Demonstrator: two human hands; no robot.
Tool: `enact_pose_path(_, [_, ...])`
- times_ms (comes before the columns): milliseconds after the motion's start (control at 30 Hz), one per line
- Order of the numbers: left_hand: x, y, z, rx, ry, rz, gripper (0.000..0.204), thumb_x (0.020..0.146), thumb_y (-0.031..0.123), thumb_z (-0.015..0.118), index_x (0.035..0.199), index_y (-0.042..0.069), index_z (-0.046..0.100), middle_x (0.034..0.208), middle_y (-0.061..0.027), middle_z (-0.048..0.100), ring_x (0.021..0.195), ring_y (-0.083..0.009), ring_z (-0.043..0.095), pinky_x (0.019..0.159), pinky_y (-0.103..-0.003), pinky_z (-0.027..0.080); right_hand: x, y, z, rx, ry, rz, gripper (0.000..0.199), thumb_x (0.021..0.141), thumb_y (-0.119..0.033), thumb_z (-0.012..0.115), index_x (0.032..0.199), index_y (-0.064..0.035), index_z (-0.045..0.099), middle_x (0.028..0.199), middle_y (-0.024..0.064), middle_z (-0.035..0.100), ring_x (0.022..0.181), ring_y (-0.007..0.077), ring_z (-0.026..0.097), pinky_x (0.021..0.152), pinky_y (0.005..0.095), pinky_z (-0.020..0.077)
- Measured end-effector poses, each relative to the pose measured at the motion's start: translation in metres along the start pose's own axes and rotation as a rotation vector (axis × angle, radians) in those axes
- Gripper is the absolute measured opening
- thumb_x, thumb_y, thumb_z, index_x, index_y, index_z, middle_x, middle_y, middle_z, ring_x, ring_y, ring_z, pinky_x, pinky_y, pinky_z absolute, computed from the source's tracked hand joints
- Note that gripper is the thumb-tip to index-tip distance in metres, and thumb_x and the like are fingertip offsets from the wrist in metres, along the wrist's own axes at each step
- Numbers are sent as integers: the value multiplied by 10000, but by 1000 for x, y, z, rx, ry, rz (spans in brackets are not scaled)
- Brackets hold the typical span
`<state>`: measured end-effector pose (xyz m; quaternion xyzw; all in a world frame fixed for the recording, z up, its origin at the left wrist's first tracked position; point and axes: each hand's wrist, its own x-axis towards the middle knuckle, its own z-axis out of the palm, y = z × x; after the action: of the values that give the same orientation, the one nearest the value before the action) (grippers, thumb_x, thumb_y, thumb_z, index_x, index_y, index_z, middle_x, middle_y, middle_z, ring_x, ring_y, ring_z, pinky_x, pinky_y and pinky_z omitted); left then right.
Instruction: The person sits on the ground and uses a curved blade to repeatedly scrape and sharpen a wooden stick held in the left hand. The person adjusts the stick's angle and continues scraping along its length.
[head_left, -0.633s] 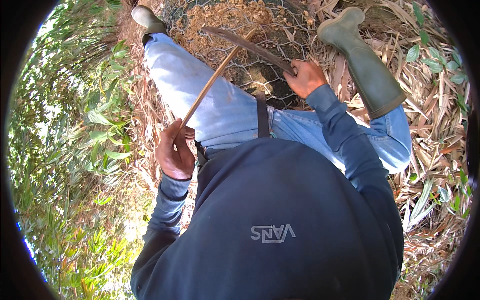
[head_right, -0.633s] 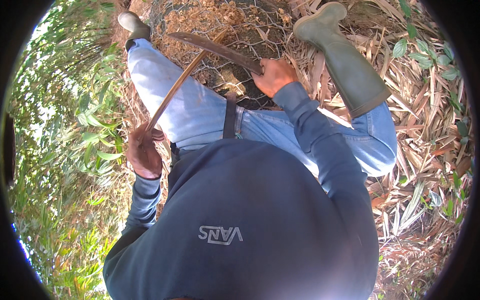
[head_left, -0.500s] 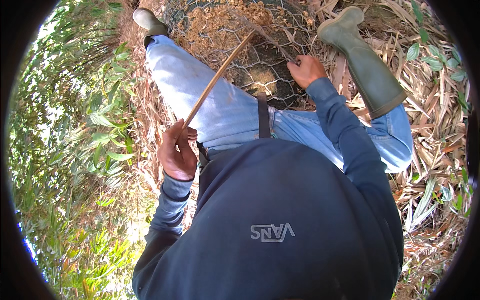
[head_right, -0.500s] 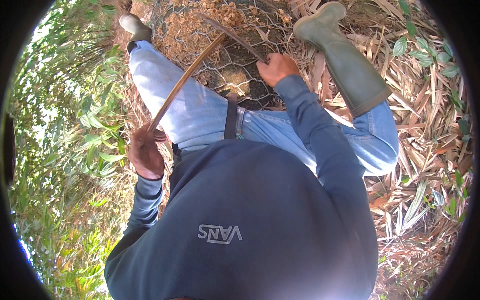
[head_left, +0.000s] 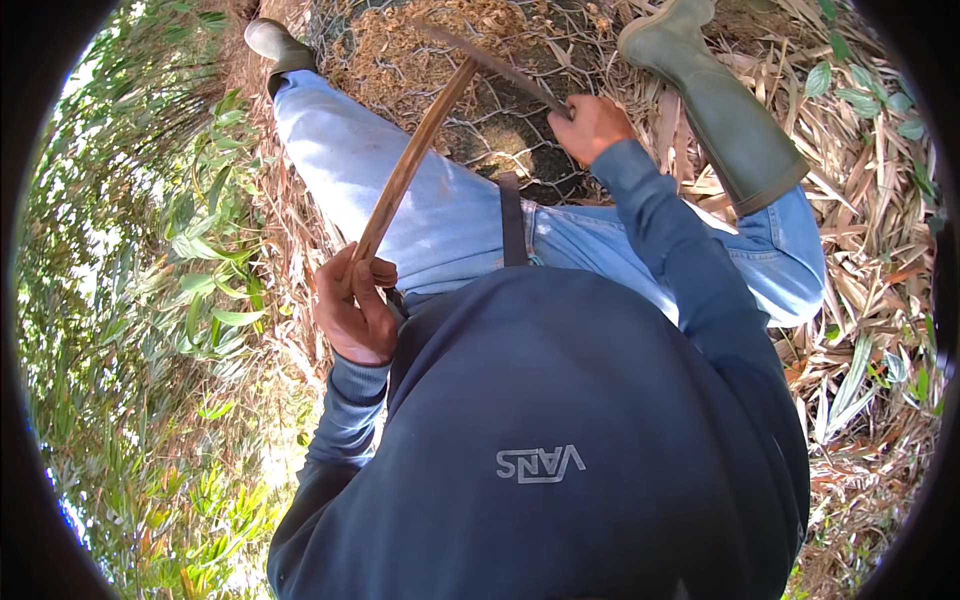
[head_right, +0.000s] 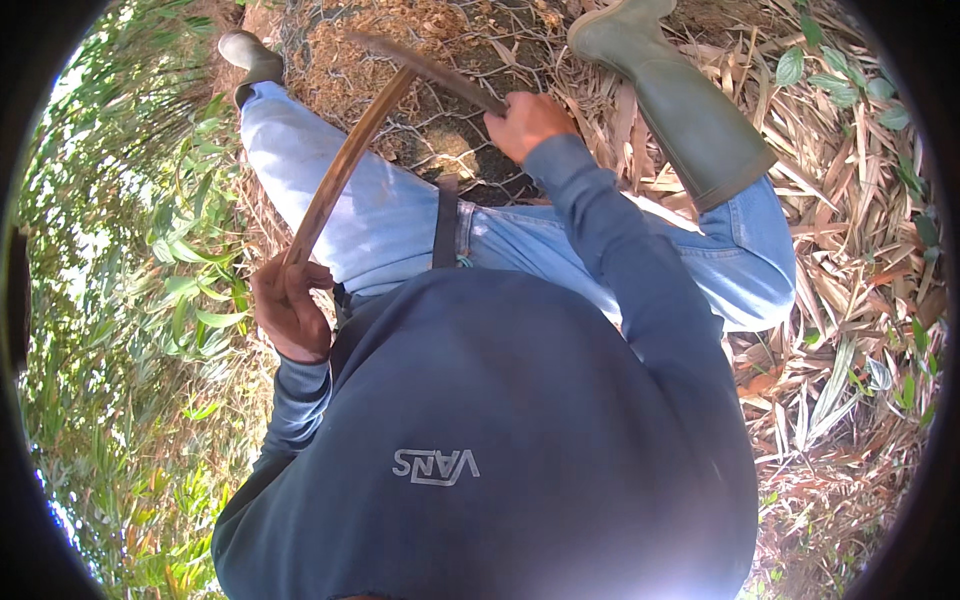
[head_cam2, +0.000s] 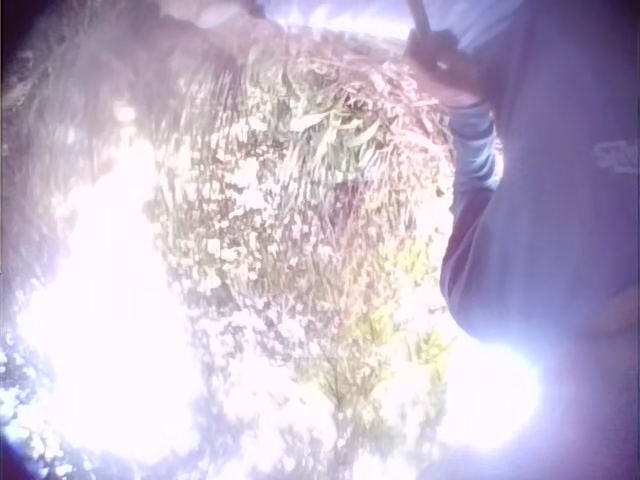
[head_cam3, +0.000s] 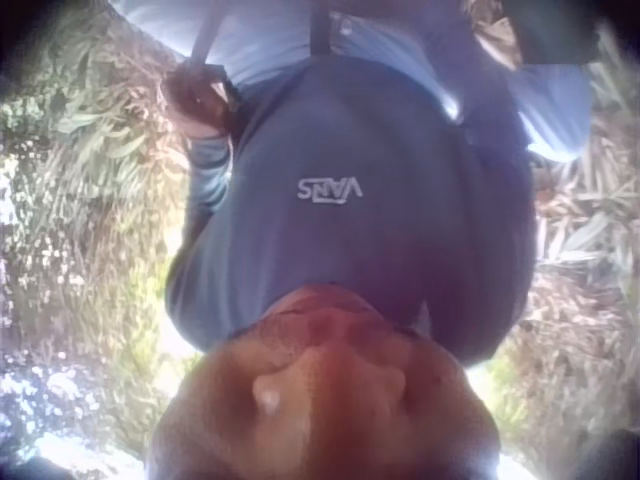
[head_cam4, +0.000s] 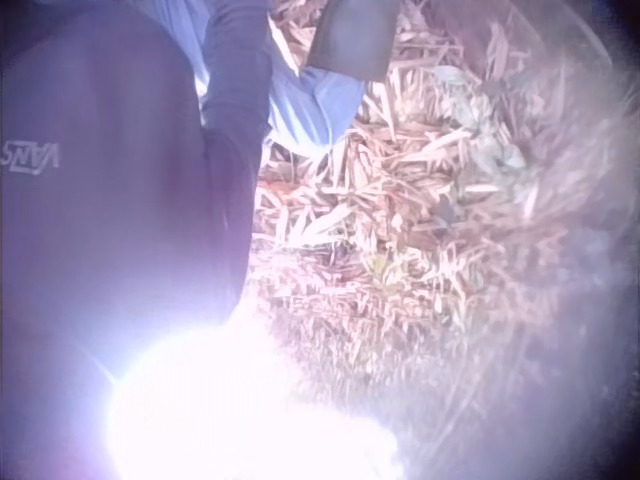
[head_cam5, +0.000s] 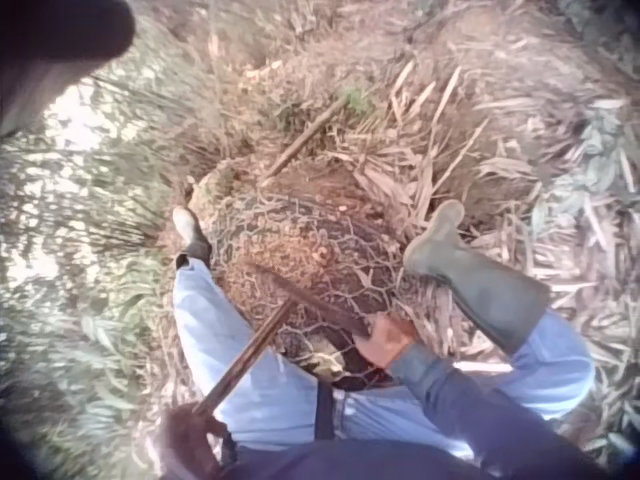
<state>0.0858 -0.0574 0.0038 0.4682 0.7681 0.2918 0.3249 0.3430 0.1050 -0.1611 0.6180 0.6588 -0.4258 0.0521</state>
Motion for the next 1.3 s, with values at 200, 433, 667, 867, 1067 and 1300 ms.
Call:
enact_pose_path(200, [3, -9, 5, -40, 20, 16, 193, 1003, 63, 438, 1131, -79, 467, 729, -126, 649, 625, -156, 630, 606, -269, 516, -11, -10, -11, -2, -96, -113, 402, 803, -389, 606, 904, -7, 682, 749, 238, 655, 766, 425, 641, 741, 476, 507])
enact_pose_path(433, [6, -5, 7, -59, 15, -15, 199, 1014, 85, 424, 1119, -80, 462, 732, -126, 643, 623, -147, 624, 601, -261, 508, -6, -13, -15, 40, -125, -39, 365, 811, -353, 614, 879, 0, 679, 690, 216, 640, 666, 369, 652, 667, 460, 511])
enact_pose_path(667, [10, 4, 10, -45, 10, -12, 199, 1028, 131, 409, 1097, -54, 430, 701, -133, 626, 601, -159, 607, 578, -265, 493, 4, -10, -3, 12, -53, -26, 363, 804, -360, 621, 857, -5, 681, 660, 211, 632, 660, 372, 650, 665, 469, 505])
enact_pose_path(867, [8, 5, 11, -33, 15, -34, 199, 1031, 146, 406, 1088, -44, 418, 694, -140, 625, 580, -168, 607, 575, -271, 501, -6, -14, -5, 27, -63, -101, 364, 794, -354, 641, 888, -4, 669, 698, 223, 642, 676, 381, 653, 693, 474, 510])
enact_pose_path(1067, [8, -1, 10, -47, 34, 5, 199, 1006, 67, 436, 1145, -72, 466, 723, -124, 645, 624, -150, 629, 599, -269, 510, -35, -40, -27, 31, -210, -174, 322, 771, -338, 657, 859, -29, 672, 703, 198, 654, 694, 380, 663, 692, 474, 524])
enact_pose_path(1300, [9, -9, 3, 36, 21, 75, 199, 996, 35, 442, 1149, -77, 503, 746, -137, 659, 644, -162, 639, 622, -275, 521, -25, -26, -13, 47, -115, -311, 308, 768, -348, 644, 870, -60, 681, 708, 192, 661, 695, 382, 667, 692, 474, 533])
